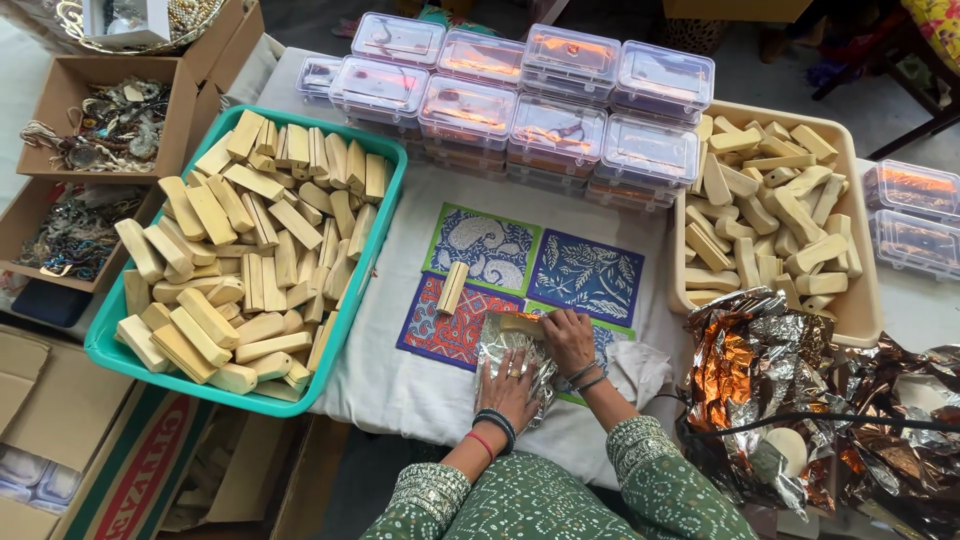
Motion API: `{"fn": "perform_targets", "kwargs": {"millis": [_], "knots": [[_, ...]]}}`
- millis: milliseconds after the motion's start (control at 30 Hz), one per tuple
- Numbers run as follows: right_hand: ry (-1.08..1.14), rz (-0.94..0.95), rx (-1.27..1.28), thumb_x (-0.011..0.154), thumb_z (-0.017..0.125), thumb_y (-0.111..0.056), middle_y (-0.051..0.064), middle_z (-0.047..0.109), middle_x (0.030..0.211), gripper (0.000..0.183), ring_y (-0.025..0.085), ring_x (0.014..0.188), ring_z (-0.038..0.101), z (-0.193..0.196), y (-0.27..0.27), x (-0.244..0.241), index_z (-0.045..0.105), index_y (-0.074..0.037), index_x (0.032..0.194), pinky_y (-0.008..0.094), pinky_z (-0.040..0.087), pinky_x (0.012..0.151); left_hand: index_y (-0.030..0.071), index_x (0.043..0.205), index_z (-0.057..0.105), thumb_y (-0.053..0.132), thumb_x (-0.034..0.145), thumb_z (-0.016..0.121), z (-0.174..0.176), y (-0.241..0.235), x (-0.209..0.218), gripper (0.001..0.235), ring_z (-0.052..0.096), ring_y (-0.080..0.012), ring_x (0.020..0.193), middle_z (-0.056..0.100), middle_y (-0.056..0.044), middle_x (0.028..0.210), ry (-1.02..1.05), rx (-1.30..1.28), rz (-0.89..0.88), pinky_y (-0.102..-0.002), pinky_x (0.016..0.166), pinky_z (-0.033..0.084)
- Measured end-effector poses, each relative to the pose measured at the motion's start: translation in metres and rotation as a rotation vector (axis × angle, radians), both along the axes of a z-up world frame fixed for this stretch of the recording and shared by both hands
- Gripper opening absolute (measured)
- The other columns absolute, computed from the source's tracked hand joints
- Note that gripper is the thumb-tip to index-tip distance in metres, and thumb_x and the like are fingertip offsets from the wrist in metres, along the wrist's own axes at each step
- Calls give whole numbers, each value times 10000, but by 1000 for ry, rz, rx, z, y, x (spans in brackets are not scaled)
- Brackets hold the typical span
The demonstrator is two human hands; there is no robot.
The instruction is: The person picks up small wooden blocks from a tray and wipes them with a white cloth. They then wrap each block individually in a sheet of metallic foil, folding the edges to enclose the block. The wrapped items are placed on the table.
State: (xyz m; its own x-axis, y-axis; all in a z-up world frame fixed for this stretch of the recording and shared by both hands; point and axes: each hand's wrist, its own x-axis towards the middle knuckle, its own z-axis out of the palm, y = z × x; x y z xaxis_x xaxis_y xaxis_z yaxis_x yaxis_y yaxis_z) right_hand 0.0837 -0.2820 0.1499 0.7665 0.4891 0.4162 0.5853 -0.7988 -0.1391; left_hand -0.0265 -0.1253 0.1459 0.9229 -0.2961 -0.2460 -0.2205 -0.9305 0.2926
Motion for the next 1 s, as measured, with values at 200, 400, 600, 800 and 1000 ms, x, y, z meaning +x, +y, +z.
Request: {"fn": "perform_targets", "kwargs": {"millis": [200,400,600,800,1000], "knots": [[-19,47,4,765,711,-125,20,636,961,258,213,888,609,9,0,-10,689,-117,1022,381,439,752,144,1527,415,476,936,608,-11,-1,-1,705,176,-320,1534,258,-128,1651,-38,-73,37,-656,1185,98],[-6,82,3,780,701,-126,31,633,955,258,216,882,613,10,-1,-20,693,-106,1037,370,446,739,145,1533,400,476,925,614,-1,-1,0,725,172,-317,1536,252,-133,1651,-14,-29,22,-669,1173,107],[5,84,-14,816,675,-111,27,634,952,225,214,896,621,8,2,-32,700,-111,1040,367,466,748,143,1544,375,493,927,603,-5,-2,0,745,167,-312,1532,255,-124,1646,-17,-25,24,-684,1167,111],[-10,85,7,788,668,-106,34,642,975,270,220,916,626,13,5,-37,700,-107,1056,372,474,770,131,1554,370,504,943,580,-4,0,-2,746,187,-315,1525,283,-124,1633,-39,-29,21,-684,1162,126],[30,55,-13,783,678,-113,45,641,987,301,231,915,620,12,5,-32,691,-101,1083,375,467,750,131,1442,510,403,910,635,5,0,1,611,265,-323,1494,371,-138,1583,-75,-82,38,-644,1166,160]]}}
